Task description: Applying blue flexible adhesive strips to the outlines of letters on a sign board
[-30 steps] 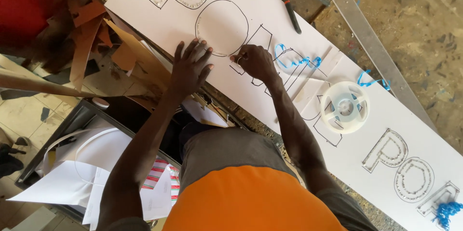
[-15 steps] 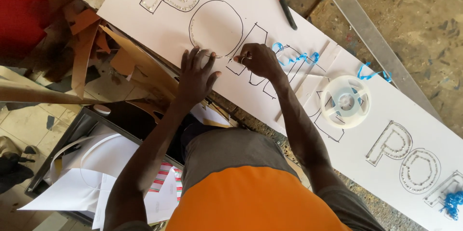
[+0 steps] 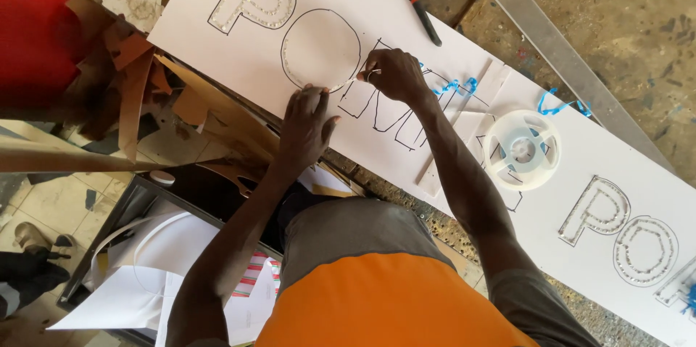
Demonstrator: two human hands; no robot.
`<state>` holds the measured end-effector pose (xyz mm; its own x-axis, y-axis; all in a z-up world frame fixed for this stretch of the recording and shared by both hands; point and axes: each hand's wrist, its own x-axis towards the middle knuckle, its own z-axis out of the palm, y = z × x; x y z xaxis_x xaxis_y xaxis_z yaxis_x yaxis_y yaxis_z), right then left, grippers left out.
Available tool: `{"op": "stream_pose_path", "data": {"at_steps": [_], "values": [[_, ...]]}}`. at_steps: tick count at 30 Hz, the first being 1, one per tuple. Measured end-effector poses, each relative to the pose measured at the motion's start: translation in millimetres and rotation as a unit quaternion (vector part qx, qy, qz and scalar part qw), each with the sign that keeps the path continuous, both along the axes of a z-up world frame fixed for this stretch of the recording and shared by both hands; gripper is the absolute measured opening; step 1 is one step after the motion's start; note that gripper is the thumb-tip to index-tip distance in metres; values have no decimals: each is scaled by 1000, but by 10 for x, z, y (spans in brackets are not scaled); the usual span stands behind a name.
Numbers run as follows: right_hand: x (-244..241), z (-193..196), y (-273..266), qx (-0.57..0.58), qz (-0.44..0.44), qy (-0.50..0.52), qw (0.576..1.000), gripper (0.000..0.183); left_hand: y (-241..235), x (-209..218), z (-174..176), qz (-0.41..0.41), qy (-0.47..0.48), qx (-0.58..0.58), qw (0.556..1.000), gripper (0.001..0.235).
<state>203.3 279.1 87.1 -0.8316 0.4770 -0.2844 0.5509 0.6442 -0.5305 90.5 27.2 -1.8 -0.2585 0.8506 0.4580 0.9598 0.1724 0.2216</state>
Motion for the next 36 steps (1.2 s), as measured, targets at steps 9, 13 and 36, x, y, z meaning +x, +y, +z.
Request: {"op": "stream_pose_path", "data": {"at_steps": [9,13,36], "values": [[-196,-102,153,23,34,-23,999,19,106,56,1,21,46,-20,999,74],[-261,-287,233,31,35,-24,999,19,110,93,103,23,62,-29,997,79],[-617,-423,584,124,98,-37,987,16,566,29,-1,19,46,-57,997,60]]}}
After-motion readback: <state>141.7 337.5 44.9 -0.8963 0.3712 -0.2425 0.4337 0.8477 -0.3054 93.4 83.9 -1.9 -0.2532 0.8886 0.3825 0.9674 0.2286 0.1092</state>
